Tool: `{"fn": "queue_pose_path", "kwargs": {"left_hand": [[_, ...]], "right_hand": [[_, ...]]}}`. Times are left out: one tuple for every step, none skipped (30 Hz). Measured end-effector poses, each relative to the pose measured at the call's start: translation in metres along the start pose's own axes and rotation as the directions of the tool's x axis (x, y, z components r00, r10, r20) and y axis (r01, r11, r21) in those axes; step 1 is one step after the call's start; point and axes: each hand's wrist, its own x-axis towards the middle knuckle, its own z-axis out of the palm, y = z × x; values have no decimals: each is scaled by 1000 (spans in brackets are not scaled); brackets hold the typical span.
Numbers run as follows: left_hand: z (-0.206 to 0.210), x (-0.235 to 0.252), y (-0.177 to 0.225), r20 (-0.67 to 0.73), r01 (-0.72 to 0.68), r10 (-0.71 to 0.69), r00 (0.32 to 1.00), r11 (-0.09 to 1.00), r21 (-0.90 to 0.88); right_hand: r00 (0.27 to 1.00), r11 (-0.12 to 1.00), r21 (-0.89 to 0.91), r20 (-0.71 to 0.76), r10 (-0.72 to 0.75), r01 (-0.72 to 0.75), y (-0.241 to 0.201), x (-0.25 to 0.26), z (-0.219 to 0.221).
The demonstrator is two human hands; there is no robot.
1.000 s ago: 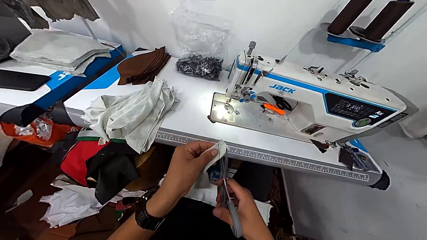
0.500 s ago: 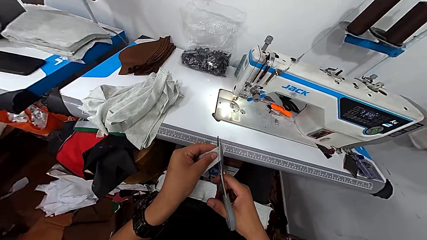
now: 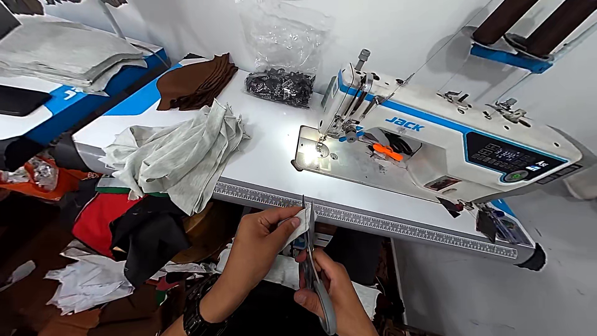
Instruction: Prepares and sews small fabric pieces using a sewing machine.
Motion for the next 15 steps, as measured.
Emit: {"fn": "queue_pose_path", "kwargs": {"left_hand": [[0,0,0,0,0,0,1000,1000,4],[-1,0,-1,1,-3,3,1000,1000,10],[-1,0,-1,2,-8,8,1000,1000,16],[-1,0,-1,-1,-11,11,1000,1000,17],[-1,0,-1,-1,-3,3,1000,1000,12],[-2,0,0,4,9,-9,1000,1000,-1],[-3,0,0,13,25,-25,1000,1000,-13],[-4,0,1,21,38,-38,999,999,-21],[-5,0,1,28,44,-43,999,999,-27],[-7,0,1,32,38,-37,999,999,-27],[-11,0,4,34,16,-16,999,1000,-13],[-19,0,11,31,-28,27,999,999,22],[-29,0,24,13,-91,90,996,992,89],[-42,2,41,-16,-161,166,986,973,166],[-55,4,61,-53,-223,243,969,943,246]], "right_hand": [[1000,1000,-2,-10,-3,3,1,0,0],[1000,1000,-4,-25,-7,7,1,-1,1],[999,1000,-12,-39,-13,13,2,-1,2],[999,1000,-26,-50,-16,15,2,-2,2],[998,999,-34,-63,-16,14,2,-3,2],[997,999,-36,-77,-11,8,2,-4,3],[996,999,-32,-90,-1,-1,2,-6,4],[995,1000,-28,-100,8,-10,2,-7,4],[993,999,-34,-114,18,-22,2,-8,2],[990,998,-58,-135,28,-36,2,-8,-4],[985,993,-100,-169,43,-61,2,-8,-15],[976,984,-152,-209,62,-95,1,-7,-30],[966,966,-218,-247,82,-137,-1,-5,-51],[954,934,-306,-284,95,-184,-2,-2,-74],[942,877,-422,-324,89,-228,-2,1,-100]]}}
